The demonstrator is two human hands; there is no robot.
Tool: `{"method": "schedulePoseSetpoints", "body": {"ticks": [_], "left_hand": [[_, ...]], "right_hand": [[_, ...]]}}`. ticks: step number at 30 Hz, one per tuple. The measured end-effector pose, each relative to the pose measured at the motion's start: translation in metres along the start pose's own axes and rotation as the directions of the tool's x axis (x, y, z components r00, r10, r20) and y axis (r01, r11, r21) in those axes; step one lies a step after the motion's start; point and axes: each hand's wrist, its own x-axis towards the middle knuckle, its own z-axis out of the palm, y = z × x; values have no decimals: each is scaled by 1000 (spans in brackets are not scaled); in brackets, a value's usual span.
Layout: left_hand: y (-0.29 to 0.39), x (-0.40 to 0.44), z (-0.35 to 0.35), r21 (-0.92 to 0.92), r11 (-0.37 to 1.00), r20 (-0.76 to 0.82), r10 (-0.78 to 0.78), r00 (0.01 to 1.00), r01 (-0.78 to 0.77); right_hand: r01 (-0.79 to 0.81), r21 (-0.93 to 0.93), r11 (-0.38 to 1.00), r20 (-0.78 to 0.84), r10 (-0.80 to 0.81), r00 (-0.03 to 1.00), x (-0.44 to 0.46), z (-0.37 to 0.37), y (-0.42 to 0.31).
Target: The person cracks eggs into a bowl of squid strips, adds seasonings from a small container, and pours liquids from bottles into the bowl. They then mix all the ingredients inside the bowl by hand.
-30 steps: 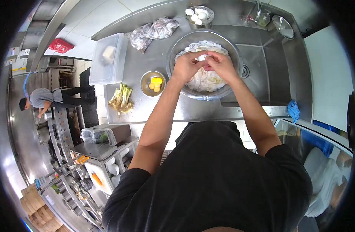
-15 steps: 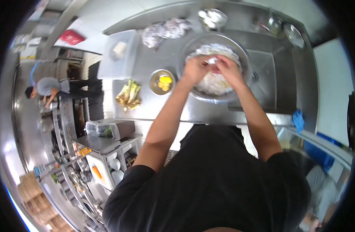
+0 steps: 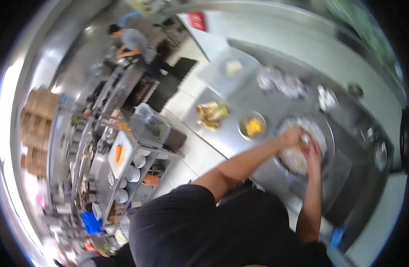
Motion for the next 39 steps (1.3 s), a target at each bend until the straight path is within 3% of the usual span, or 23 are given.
{"method": "schedulePoseSetpoints", "body": {"ticks": [2,3,4,5,6,8,11,12,15,18,21,24,26,27,29,30,32,33,35,39], "left_hand": [[7,0,-13,51,990,142,-136,980,130],[5,5,-10,210,945,218,-294,931,249],[6,5,-13,213,958,207,-237,949,193],[7,5,-13,219,966,195,-179,964,135],[15,8,-23,136,954,267,-295,917,267],[23,9,-34,175,959,216,-259,941,223],[24,7,-45,263,953,195,-208,958,153],[37,8,-54,303,935,206,-254,945,185],[48,8,-60,439,896,77,-107,991,63],[71,18,-71,480,877,35,-23,999,3],[95,34,-88,523,852,-50,68,996,-33],[121,45,-109,473,880,-176,143,974,-44],[129,56,-120,444,893,-267,208,941,-71],[127,59,-119,362,931,-290,148,946,-35],[113,62,-105,176,983,-317,12,948,46],[103,65,-94,24,988,-250,-145,957,156],[54,80,-47,-79,969,-146,-244,959,235],[32,89,-31,-112,955,-77,-283,956,274],[4,122,-16,-14,982,-139,-188,972,188],[-48,200,14,97,989,-209,-85,974,107]], "right_hand": [[3,-152,988,-87,-17,996,-14,21,-22],[-17,-203,979,-128,-10,992,-8,14,-17],[27,-364,931,-113,-73,991,1,-8,0],[19,-336,942,-80,-49,996,5,-13,0],[-32,-367,930,-130,-18,991,-9,1,-23],[38,-515,857,-146,-132,981,-5,-7,-24],[164,-753,637,-100,-357,929,-8,-14,-43],[162,-797,582,-109,-402,909,-19,-8,-58],[192,-817,543,-85,-443,892,-39,7,-91],[403,-872,276,142,-645,751,-52,17,-115],[466,-884,29,267,-788,554,-71,37,-153],[528,-849,-27,280,-870,406,-91,67,-203],[612,-786,92,193,-903,384,-84,63,-211],[652,-743,150,148,-913,379,-78,61,-209],[642,-616,456,-33,-829,558,-48,49,-182],[574,-534,621,-122,-728,674,-25,35,-153],[250,-603,757,-185,-437,880,21,-6,-94],[272,-606,747,-184,-465,866,42,-11,-86],[313,-604,733,-218,-529,820,77,-25,-80],[223,-862,456,-150,-649,746,138,-20,-136]]}}
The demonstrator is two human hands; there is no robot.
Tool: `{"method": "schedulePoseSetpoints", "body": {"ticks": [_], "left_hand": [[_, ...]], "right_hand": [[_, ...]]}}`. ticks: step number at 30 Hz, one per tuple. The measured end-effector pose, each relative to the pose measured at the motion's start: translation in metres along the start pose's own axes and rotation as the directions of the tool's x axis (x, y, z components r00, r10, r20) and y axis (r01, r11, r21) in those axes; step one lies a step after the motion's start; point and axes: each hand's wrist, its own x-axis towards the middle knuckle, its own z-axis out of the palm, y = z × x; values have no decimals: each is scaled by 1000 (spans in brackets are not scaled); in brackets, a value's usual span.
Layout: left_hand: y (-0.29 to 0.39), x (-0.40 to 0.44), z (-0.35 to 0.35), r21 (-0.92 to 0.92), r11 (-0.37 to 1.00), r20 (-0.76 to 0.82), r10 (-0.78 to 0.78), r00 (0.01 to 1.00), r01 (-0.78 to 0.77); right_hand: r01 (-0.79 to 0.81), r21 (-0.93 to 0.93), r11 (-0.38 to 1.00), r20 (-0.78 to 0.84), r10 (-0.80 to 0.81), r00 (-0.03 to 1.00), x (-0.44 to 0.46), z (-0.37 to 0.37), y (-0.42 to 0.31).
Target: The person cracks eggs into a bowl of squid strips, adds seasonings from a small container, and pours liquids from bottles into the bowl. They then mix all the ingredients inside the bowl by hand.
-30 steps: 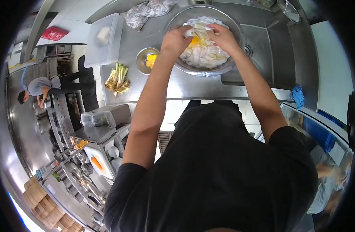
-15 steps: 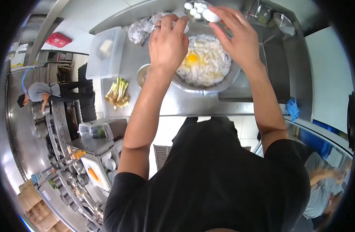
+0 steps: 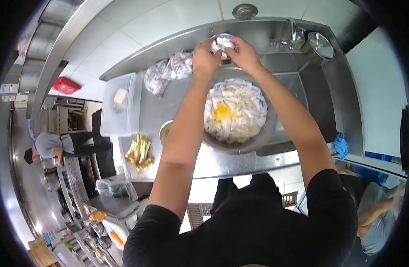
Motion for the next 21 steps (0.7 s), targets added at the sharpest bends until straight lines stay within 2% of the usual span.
{"method": "schedulePoseSetpoints", "body": {"ticks": [2,3,4,5,6,7,10,13,16,18,19,21], "left_hand": [[-12,23,16,70,997,11,-13,1000,12],[-22,29,28,124,992,25,-29,999,26],[-30,35,40,177,983,40,-47,998,40],[-38,37,52,198,975,118,-130,985,105],[-47,35,64,247,968,126,-85,988,52],[-57,33,75,294,956,140,-42,989,-1],[-76,26,88,377,922,253,-15,967,-85],[-77,32,84,511,839,368,-14,930,-189],[-76,42,80,455,882,497,-135,857,-124],[-88,40,81,322,942,484,-79,871,-94],[-109,49,88,199,963,486,64,872,-182],[-126,31,76,115,947,395,232,889,-299]], "right_hand": [[88,-108,990,-65,-95,993,40,19,10],[69,-176,982,23,-66,998,56,26,17],[132,-254,958,41,-126,991,70,41,35],[189,-331,925,64,-178,982,76,59,53],[238,-404,883,95,-219,971,75,65,56],[215,-384,898,284,-107,953,73,66,61],[364,-462,809,247,-276,929,54,83,79],[416,-426,804,298,-309,903,62,91,95],[426,-447,787,310,-310,899,71,103,107],[467,-479,743,325,-343,881,67,89,91],[450,-432,781,263,-368,892,57,73,73],[426,-342,837,127,-408,904,32,41,36]]}}
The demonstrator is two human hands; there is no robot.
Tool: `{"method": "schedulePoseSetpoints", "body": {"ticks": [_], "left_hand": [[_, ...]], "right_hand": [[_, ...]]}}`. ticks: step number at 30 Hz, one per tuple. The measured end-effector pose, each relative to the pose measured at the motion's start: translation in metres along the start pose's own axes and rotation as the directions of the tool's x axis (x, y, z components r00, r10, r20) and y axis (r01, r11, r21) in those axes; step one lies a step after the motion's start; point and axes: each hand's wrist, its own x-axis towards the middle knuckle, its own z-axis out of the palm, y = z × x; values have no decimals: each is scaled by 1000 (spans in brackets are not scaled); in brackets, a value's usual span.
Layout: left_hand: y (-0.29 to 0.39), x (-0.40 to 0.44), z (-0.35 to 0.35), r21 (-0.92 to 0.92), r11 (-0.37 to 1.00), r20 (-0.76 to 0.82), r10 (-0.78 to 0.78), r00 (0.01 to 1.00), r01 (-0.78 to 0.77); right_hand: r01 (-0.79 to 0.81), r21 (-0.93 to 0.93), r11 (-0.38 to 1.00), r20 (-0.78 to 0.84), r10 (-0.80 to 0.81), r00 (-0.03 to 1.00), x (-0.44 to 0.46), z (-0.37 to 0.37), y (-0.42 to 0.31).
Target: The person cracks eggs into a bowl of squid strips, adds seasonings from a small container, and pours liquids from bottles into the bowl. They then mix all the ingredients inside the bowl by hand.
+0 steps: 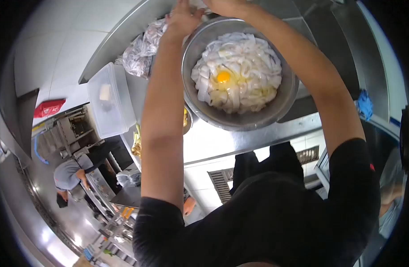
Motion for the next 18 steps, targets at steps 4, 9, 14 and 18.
{"method": "schedulePoseSetpoints", "body": {"ticks": [4,9,14,18], "left_hand": [[63,-96,-89,-75,995,-276,47,960,-70],[113,-248,-145,-340,914,-241,-313,919,222],[140,-372,-159,-371,862,-93,-406,909,346],[135,-436,-161,-547,693,-32,-578,816,470]], "right_hand": [[-441,499,746,173,412,894,-71,-60,-60],[-795,565,222,670,438,599,-156,-73,-112],[-838,537,-98,740,531,413,-179,-57,-139],[-789,545,-283,768,546,335,-186,-47,-151]]}}
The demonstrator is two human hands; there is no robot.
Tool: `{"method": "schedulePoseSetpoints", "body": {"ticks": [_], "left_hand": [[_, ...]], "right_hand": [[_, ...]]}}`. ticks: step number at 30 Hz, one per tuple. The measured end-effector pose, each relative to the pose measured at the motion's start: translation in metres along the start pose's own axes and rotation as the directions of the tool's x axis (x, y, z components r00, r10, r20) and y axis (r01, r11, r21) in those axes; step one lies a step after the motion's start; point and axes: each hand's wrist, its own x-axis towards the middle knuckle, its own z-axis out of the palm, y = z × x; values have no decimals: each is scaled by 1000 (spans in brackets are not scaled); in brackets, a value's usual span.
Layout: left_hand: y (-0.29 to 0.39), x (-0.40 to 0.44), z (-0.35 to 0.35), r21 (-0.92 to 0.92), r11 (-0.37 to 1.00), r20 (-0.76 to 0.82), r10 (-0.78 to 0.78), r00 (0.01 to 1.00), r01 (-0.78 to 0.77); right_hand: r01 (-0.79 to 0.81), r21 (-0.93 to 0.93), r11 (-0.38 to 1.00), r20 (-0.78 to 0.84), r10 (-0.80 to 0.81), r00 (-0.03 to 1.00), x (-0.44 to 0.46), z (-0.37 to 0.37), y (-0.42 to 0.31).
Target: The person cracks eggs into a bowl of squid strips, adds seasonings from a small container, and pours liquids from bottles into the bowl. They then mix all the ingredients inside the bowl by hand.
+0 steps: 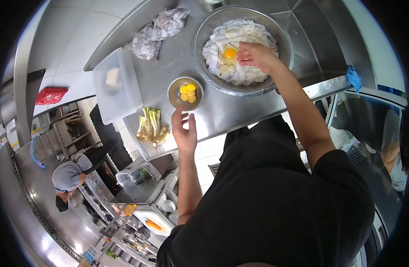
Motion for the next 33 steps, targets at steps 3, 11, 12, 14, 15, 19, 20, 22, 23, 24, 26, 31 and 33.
{"method": "schedulePoseSetpoints", "body": {"ticks": [3,11,12,14,15,19,20,22,23,24,26,31,33], "left_hand": [[-9,-16,-17,16,996,-28,-84,996,85],[-12,-11,-47,60,997,-48,-52,997,55],[-12,-10,-49,64,996,-48,-53,997,56],[-12,-7,-51,58,997,-45,-57,997,59],[-12,-7,-51,50,997,-40,-61,997,63],[-13,-10,-46,20,999,-15,-40,999,40],[-14,-11,-44,11,999,-7,-38,999,38],[-15,-14,-41,-5,999,10,-38,999,38],[-15,-16,-40,-10,999,19,-48,999,48],[-15,-17,-39,-15,998,28,-57,998,58],[-15,-18,-38,-27,997,37,-69,997,70],[-15,-17,-35,-46,996,42,-72,997,74],[-14,-17,-35,-57,996,40,-73,997,75]], "right_hand": [[-17,83,996,11,17,1000,3,5,8],[-49,188,981,-62,61,996,17,14,23],[-52,200,979,-58,65,996,19,15,25],[-61,230,971,-59,76,995,26,18,27],[-66,245,967,-59,83,995,28,20,28],[-43,313,949,-77,71,995,31,31,31],[-42,319,947,-85,73,994,32,35,30],[-47,326,944,-95,82,992,33,40,30],[-51,327,944,-97,87,991,35,42,30],[-54,327,943,-99,91,991,37,43,29],[-53,349,935,-88,89,992,39,44,30],[-29,409,912,-50,55,997,46,46,33],[-17,394,919,-16,25,1000,50,47,35]]}}
